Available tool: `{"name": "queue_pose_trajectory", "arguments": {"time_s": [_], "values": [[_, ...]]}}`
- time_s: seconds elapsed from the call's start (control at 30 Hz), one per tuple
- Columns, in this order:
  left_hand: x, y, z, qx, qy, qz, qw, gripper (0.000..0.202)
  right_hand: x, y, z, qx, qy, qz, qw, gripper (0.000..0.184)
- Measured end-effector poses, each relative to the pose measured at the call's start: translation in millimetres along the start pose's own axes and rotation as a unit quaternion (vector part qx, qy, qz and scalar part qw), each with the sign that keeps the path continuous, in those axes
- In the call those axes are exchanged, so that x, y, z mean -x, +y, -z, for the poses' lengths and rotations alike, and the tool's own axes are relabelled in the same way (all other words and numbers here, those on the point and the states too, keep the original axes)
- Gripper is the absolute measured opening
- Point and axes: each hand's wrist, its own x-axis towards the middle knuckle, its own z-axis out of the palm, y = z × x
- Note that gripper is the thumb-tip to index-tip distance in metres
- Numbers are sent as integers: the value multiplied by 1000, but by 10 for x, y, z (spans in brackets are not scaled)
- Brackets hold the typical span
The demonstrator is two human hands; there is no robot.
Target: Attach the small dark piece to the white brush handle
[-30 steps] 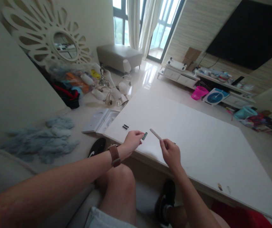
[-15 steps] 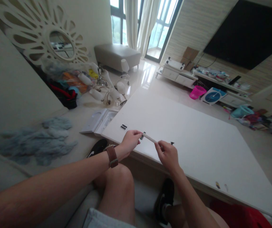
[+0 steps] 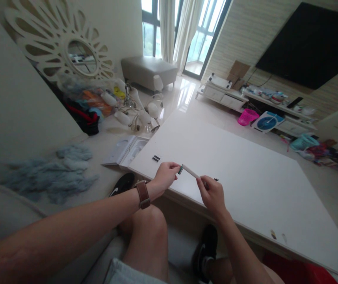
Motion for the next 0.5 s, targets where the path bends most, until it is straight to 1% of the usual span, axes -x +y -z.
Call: {"name": "queue_pose_trajectory", "arguments": {"time_s": [0.07,0.17,0.2,0.27,0.33,0.43,0.47,0.5], "values": [[3,5,0,1,1,5,1000,11,-6,3,11,13,0,-6,1000,35],[12,7,2,7,3,22,1000,11,-21,20,26,18,41,-33,998,35],[14,6,2,9,1,23,1000,11,-26,26,29,11,38,-29,999,35],[15,1,3,12,-1,16,1000,11,-30,36,25,4,0,-5,1000,37],[13,-5,4,15,1,13,1000,11,-28,44,13,17,-18,-3,1000,37],[10,-8,6,18,6,17,1000,12,-20,48,-4,27,27,-35,999,35],[9,-7,7,19,5,16,1000,13,-16,45,-7,19,31,-34,999,34],[9,-5,6,20,5,14,1000,13,-11,40,-9,10,21,-23,999,33]]}}
